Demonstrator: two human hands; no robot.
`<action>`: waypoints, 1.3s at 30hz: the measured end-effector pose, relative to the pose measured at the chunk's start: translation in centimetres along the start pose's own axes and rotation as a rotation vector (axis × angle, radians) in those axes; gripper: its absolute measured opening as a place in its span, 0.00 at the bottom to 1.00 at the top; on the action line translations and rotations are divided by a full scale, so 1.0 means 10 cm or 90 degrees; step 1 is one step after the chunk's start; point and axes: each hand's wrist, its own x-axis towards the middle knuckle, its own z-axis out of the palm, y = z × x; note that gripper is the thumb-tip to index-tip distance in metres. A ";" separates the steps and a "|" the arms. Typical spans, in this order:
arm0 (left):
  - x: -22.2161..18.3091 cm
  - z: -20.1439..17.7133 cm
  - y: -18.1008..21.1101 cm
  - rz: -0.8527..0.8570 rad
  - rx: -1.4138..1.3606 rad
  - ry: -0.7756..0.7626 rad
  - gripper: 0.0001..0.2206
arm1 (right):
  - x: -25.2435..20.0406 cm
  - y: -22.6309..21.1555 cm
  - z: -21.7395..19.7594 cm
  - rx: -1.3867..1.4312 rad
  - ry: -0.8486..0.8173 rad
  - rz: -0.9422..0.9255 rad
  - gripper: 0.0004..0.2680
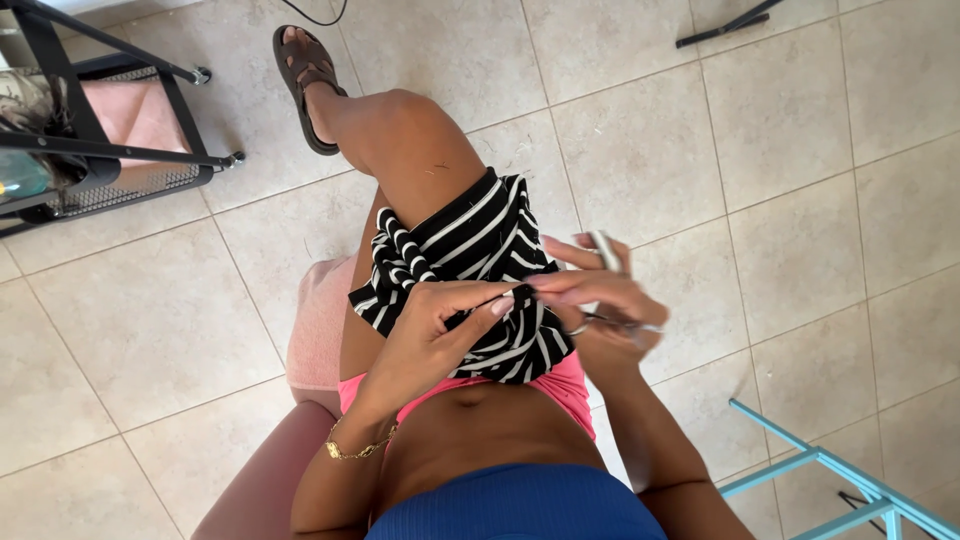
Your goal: Trimming loose threads and excess fabric from a black and white striped garment using small scissors.
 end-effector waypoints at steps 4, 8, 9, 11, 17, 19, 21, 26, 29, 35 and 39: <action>-0.02 0.01 -0.35 0.084 -0.155 -0.012 0.14 | 0.74 -0.53 0.59 -0.163 0.456 -0.026 0.12; -0.03 0.00 -0.39 0.079 -0.169 -0.012 0.13 | 0.60 -0.43 0.51 -0.127 0.509 -0.021 0.11; -0.05 0.00 -0.39 0.074 -0.173 -0.013 0.14 | 0.56 -0.39 0.49 -0.111 0.530 -0.019 0.11; -0.04 0.00 -0.38 0.067 -0.179 -0.017 0.14 | 0.47 -0.15 0.53 -0.105 0.476 -0.054 0.10; -0.01 -0.01 -0.36 0.042 -0.202 -0.030 0.14 | 0.20 0.00 0.49 0.003 0.470 -0.025 0.10; -0.02 -0.03 -0.36 0.034 -0.208 -0.032 0.14 | 0.21 -0.02 0.33 0.142 0.438 -0.010 0.22; -0.02 -0.04 -0.36 0.022 -0.221 -0.039 0.14 | 0.44 -0.21 0.22 -0.235 0.636 0.050 0.13; 0.04 -0.05 -0.32 0.007 -0.238 -0.051 0.15 | 0.42 -0.31 0.27 -0.288 0.534 0.042 0.07; 0.03 -0.05 -0.31 -0.014 -0.252 -0.059 0.15 | 0.36 -0.24 0.48 -0.089 0.512 -0.001 0.11; 0.00 -0.04 -0.35 -0.013 -0.252 -0.055 0.16 | 0.36 -0.17 0.57 0.004 0.530 0.036 0.11; 0.01 -0.03 -0.39 0.002 -0.242 -0.041 0.16 | 0.41 -0.22 0.35 -0.154 0.586 0.066 0.11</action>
